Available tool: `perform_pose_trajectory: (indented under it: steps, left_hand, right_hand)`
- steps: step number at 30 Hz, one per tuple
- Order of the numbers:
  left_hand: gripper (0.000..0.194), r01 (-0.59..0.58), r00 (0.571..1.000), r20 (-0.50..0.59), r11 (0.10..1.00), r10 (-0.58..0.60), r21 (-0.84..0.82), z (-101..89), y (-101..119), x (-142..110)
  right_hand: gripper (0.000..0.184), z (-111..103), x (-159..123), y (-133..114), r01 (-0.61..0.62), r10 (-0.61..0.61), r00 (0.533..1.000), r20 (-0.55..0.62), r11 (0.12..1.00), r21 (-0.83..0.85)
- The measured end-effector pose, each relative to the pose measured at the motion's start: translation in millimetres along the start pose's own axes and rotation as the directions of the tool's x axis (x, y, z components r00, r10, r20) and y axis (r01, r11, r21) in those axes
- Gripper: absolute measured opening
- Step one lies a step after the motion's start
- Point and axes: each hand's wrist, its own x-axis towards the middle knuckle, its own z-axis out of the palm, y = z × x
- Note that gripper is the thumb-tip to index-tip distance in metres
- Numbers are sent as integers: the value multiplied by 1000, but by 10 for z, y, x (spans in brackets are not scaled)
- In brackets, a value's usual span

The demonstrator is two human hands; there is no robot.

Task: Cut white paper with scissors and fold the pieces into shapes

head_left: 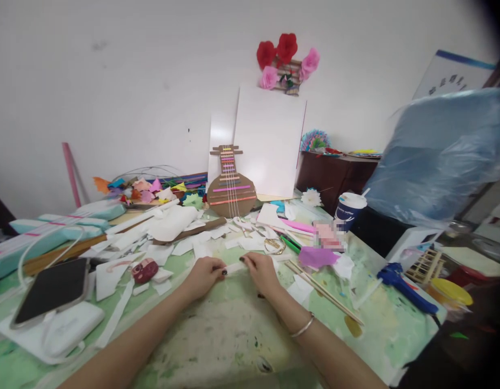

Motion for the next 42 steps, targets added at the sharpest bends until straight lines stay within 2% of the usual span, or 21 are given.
perform_pose_trajectory:
  steps: [3, 6, 8, 11, 15, 21, 26, 29, 32, 34, 35, 36, 37, 38, 40, 42]
  left_hand:
    - [23, 15, 999, -44, 1000, -15, -2, -27, -73, 52]
    - [24, 33, 991, -129, 999, -34, -5, -66, -133, 157]
    - [22, 45, 984, -172, 999, -44, 4, -95, -168, 254]
    - [19, 63, 980, -190, 998, -57, 25, -133, -235, 421]
    - [16, 98, 960, -266, 994, -84, 39, -157, -361, 619]
    - [19, 105, 936, -341, 994, -86, 37, -162, -488, 777]
    - [15, 84, 935, -346, 996, -75, 9, -142, -503, 897]
    - [12, 54, 939, -339, 998, -63, -35, -121, -508, 953]
    - [10, -13, 929, -370, 996, -22, -93, -121, -470, 955]
    - [11, -66, 911, -412, 990, 8, -127, -129, -394, 924]
    - [11, -91, 902, -431, 985, 21, -143, -130, -341, 899]
    - [12, -115, 895, -446, 980, 33, -160, -126, -281, 870]
    - [13, -139, 888, -459, 973, 41, -182, -117, -217, 837]
    - [14, -162, 882, -468, 964, 47, -209, -101, -155, 802]
    - [17, -210, 874, -485, 932, 44, -294, -56, -53, 734]
    - [19, -233, 875, -484, 906, 37, -352, -8, 1, 683]
  right_hand:
    - [26, -200, 170, 243, -126, 120, 990, -72, 989, -79]
    - [25, -367, 353, 571, -236, 225, 971, -83, 958, -164]
    - [24, -417, 444, 741, -269, 263, 963, -56, 943, -199]
    - [22, -421, 531, 864, -257, 262, 965, -9, 942, -214]
    - [24, -414, 595, 894, -215, 229, 972, 43, 954, -208]
    - [43, -426, 606, 925, -177, 195, 977, 82, 966, -188]
    - [37, -384, 566, 952, -143, 153, 986, 61, 978, -152]
    - [30, -407, 554, 971, -143, 147, 989, 22, 982, -127]
    - [24, -443, 563, 888, -143, 135, 988, -72, 983, -112]
    - [23, -414, 585, 727, -125, 117, 984, -133, 991, -46]
    - [21, -370, 599, 617, -100, 117, 980, -159, 989, 113]
    - [19, -307, 613, 494, -118, 167, 976, -141, 946, 302]
    - [23, -228, 627, 364, -163, 234, 968, -88, 858, 487]
    - [29, -140, 639, 236, -210, 261, 965, 16, 738, 641]
    - [36, 32, 653, 10, -250, 212, 962, 174, 416, 874]
    - [36, 153, 656, -142, -243, 239, 950, 203, 152, 958]
